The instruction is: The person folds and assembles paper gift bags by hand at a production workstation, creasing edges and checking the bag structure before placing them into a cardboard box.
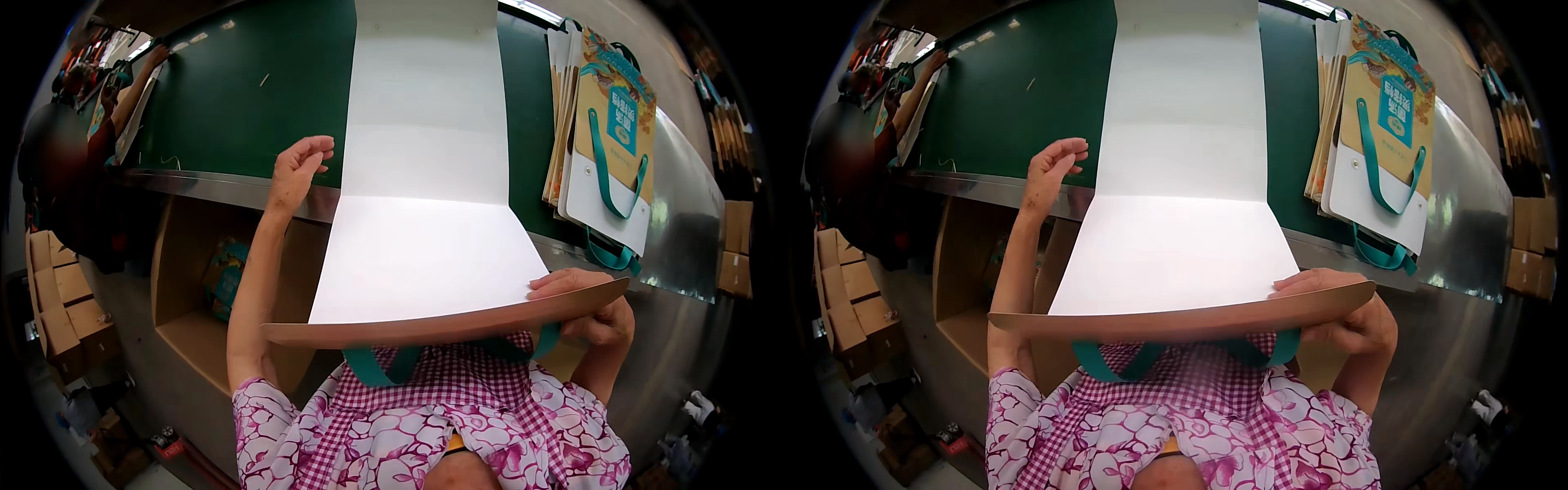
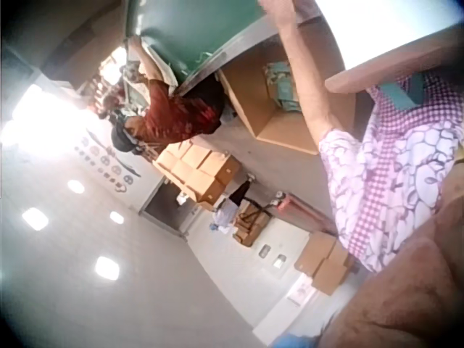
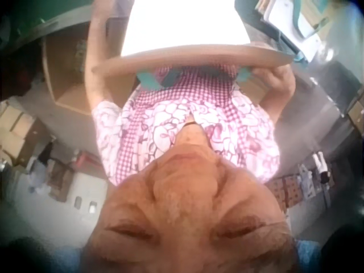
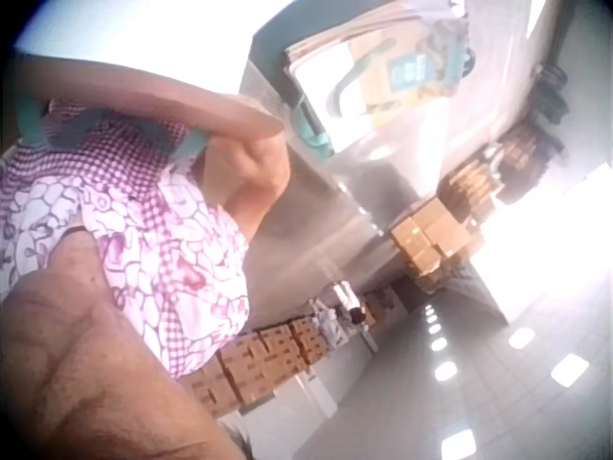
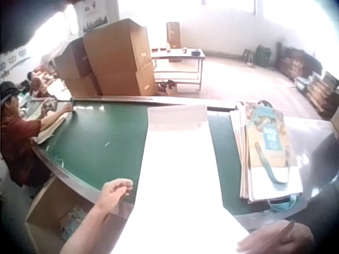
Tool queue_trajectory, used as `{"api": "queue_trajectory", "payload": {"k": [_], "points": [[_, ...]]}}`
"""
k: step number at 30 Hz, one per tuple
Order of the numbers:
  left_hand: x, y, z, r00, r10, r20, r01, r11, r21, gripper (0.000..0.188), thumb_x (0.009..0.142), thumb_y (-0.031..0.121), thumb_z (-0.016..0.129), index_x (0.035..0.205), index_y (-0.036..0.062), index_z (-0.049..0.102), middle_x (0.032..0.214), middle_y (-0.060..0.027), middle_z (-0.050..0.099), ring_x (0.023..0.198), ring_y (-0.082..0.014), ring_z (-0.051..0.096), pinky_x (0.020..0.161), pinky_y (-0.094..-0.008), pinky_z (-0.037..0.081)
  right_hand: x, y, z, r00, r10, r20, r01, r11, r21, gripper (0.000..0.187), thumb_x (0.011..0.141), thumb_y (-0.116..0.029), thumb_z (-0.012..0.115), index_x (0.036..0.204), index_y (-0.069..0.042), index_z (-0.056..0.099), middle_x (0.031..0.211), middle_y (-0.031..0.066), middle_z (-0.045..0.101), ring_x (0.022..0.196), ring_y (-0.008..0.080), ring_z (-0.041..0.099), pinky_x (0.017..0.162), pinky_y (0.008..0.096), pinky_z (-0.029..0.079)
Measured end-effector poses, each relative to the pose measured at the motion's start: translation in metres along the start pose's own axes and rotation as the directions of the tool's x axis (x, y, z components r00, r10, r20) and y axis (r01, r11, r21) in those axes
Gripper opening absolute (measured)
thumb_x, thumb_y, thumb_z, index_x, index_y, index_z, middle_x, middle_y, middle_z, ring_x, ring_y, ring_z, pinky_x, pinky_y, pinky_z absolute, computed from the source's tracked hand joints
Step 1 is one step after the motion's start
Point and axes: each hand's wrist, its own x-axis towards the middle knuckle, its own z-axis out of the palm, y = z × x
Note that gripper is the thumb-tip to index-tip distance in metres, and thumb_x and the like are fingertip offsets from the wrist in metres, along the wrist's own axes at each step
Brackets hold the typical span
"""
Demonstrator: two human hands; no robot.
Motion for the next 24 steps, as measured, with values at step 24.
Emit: {"api": "queue_trajectory", "payload": {"k": [24], "points": [[0.135,0.020,0.038,0.981,0.157,0.116,-0.094,0.901,-0.424,0.024,0.085,0.000,0.072,0.107,0.0077,0.075,0.099,-0.0030,0.075,0.093,-0.0136,0.068,0.092,-0.0326,0.053,0.013,0.003,-0.016,0.994,0.039,0.098,-0.045,0.997,0.061,0.051,0.066,-0.010,0.084,0.113,0.003,0.072,0.114,0.0189,0.071,0.109,0.0367,0.068,0.093,0.0428,0.054]]}}
